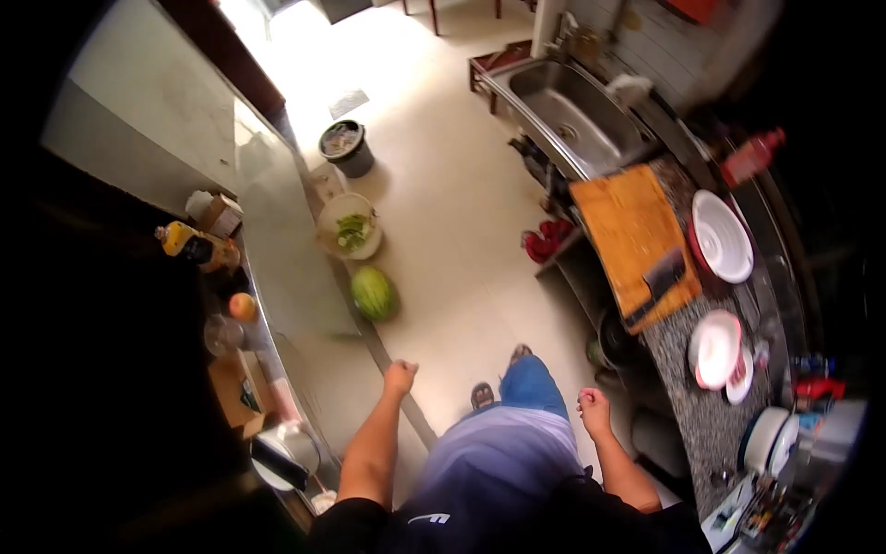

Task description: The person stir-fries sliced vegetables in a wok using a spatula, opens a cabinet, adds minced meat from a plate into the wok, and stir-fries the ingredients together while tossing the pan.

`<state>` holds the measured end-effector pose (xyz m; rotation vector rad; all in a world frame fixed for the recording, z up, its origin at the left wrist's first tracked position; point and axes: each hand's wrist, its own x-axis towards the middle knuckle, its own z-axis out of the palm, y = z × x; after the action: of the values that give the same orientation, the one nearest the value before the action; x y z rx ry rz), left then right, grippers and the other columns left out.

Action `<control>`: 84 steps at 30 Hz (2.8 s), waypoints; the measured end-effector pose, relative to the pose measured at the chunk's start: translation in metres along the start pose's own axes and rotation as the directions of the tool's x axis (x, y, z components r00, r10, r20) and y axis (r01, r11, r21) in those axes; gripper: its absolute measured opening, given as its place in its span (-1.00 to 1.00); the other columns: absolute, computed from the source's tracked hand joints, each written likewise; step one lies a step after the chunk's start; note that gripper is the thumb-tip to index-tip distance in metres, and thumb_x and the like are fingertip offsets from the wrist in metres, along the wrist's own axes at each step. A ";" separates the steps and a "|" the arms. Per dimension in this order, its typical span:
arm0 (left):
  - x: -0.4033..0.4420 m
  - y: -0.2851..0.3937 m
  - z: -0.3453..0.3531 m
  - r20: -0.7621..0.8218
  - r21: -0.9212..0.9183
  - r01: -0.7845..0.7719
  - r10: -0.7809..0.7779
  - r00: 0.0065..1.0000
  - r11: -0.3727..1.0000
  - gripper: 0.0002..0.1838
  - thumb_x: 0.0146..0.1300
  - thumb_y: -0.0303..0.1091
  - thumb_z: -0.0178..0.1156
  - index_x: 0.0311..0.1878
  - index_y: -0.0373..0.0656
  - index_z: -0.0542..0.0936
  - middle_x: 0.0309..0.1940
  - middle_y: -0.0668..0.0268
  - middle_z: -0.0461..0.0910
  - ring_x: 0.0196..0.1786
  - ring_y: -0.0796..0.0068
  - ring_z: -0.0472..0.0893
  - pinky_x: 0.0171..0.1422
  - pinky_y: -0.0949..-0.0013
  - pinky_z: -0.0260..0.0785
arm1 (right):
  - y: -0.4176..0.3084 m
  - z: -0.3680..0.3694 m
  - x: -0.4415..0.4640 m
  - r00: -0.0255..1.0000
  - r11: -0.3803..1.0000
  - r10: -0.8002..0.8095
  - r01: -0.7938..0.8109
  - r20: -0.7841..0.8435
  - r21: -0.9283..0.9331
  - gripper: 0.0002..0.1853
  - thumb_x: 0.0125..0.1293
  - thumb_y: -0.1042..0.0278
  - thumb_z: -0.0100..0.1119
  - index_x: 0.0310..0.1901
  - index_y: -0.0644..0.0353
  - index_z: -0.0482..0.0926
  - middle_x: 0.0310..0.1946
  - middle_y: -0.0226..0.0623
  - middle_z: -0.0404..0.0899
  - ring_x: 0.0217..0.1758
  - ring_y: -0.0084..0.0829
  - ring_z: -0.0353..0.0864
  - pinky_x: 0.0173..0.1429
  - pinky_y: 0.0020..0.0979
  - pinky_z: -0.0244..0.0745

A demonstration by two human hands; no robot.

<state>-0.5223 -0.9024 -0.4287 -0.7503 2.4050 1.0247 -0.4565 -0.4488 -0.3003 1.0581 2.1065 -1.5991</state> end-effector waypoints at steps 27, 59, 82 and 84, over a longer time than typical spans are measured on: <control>0.639 0.184 -0.282 0.170 -0.095 0.263 -0.244 0.955 0.960 -0.72 0.16 -0.25 0.09 -0.11 -0.19 0.50 -0.31 0.17 0.55 -0.29 0.32 0.53 -0.24 0.18 0.39 | -0.606 0.383 0.572 0.963 0.693 -0.063 0.230 0.261 -0.684 -0.63 0.16 0.12 0.05 -0.19 0.28 0.55 -0.27 -0.08 0.58 -0.23 -0.18 0.56 -0.11 -0.28 0.42; 1.507 1.028 -0.381 0.492 -0.353 0.144 0.052 0.869 0.924 -0.78 0.25 -0.22 0.02 -0.35 -0.18 0.47 -0.50 0.30 0.48 -0.47 0.46 0.49 -0.42 0.38 0.37 | -1.038 0.399 1.199 0.989 0.820 0.142 -0.101 0.029 -0.563 -0.81 0.24 0.26 0.00 -0.35 0.18 0.53 -0.50 -0.27 0.52 -0.47 -0.40 0.51 -0.42 -0.30 0.44; 1.644 1.827 0.042 0.654 0.259 -0.162 -0.049 0.755 0.952 -0.82 0.19 -0.29 0.07 -0.41 -0.21 0.49 -0.60 0.28 0.48 -0.60 0.42 0.53 -0.61 0.36 0.33 | -1.328 0.001 1.535 0.731 0.803 0.502 -0.195 -0.463 0.563 -0.77 0.18 0.22 0.11 -0.29 0.24 0.52 -0.46 -0.32 0.52 -0.45 -0.49 0.51 -0.41 -0.43 0.45; 1.690 1.856 0.087 0.708 0.222 -0.171 -0.038 0.705 0.960 -0.82 0.19 -0.30 0.07 -0.41 -0.21 0.49 -0.61 0.28 0.48 -0.61 0.42 0.52 -0.61 0.36 0.33 | -1.352 -0.039 1.586 0.712 0.755 0.503 -0.087 -0.490 0.649 -0.75 0.18 0.20 0.11 -0.29 0.24 0.51 -0.47 -0.33 0.51 -0.45 -0.50 0.51 -0.41 -0.44 0.45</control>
<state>-2.9565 -0.2826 -0.4596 -0.1077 1.8256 0.7801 -2.4851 0.0298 -0.3193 2.3427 1.5764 -1.9324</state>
